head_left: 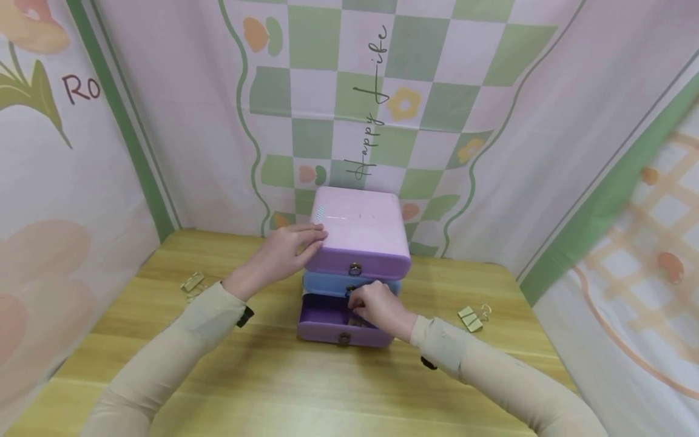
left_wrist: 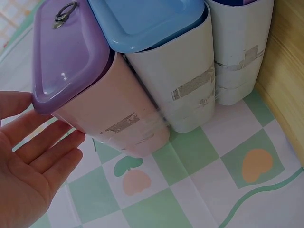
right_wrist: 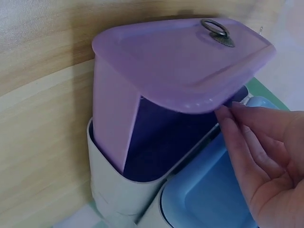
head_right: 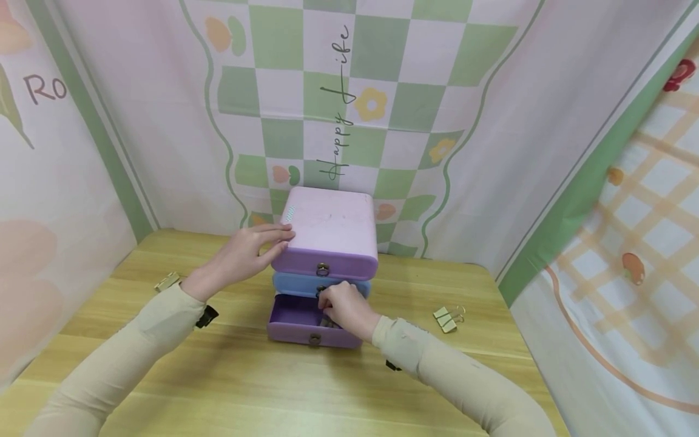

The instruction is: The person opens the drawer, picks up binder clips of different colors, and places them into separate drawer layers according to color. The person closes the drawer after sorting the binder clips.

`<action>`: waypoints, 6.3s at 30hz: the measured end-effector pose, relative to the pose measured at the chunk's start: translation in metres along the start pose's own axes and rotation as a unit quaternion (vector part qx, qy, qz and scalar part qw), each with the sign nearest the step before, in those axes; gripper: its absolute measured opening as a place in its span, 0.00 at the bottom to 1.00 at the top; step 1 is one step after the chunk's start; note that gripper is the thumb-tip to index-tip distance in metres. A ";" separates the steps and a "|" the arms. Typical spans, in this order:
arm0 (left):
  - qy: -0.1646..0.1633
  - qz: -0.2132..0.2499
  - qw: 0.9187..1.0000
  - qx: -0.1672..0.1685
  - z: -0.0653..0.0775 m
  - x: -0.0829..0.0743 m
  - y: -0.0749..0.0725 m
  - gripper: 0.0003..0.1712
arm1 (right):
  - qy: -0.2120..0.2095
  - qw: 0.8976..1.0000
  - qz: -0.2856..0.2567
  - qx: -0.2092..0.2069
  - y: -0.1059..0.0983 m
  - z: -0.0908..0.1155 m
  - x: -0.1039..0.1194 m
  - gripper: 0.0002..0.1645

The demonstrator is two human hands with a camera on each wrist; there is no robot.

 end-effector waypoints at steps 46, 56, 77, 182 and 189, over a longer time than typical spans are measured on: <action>-0.001 0.015 1.000 -0.019 -0.002 -0.001 0.003 0.16 | 0.201 0.974 0.022 -0.107 -0.028 0.113 -0.088 0.06; -0.011 0.013 1.000 -0.004 -0.002 -0.003 0.001 0.17 | 0.239 0.967 0.007 -0.093 -0.028 0.130 -0.123 0.09; -0.016 0.016 1.000 -0.001 -0.001 -0.002 0.003 0.18 | 0.325 0.944 -0.010 -0.046 -0.026 0.158 -0.185 0.17; -0.013 0.016 1.000 -0.006 -0.002 -0.003 0.001 0.17 | 0.170 0.977 -0.079 -0.104 -0.060 0.110 -0.047 0.03; -0.014 0.015 1.000 -0.006 -0.002 -0.002 0.002 0.17 | 0.149 0.981 -0.086 -0.095 -0.058 0.100 -0.034 0.04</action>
Point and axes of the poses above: each hand's wrist, its own z-axis away from the middle knuckle, its own y-axis out of the palm, x = y × z, the point moved 2 cm from there along -z, towards the middle knuckle, and after that the axes turned 15 degrees about x, right-handed, at the moved point
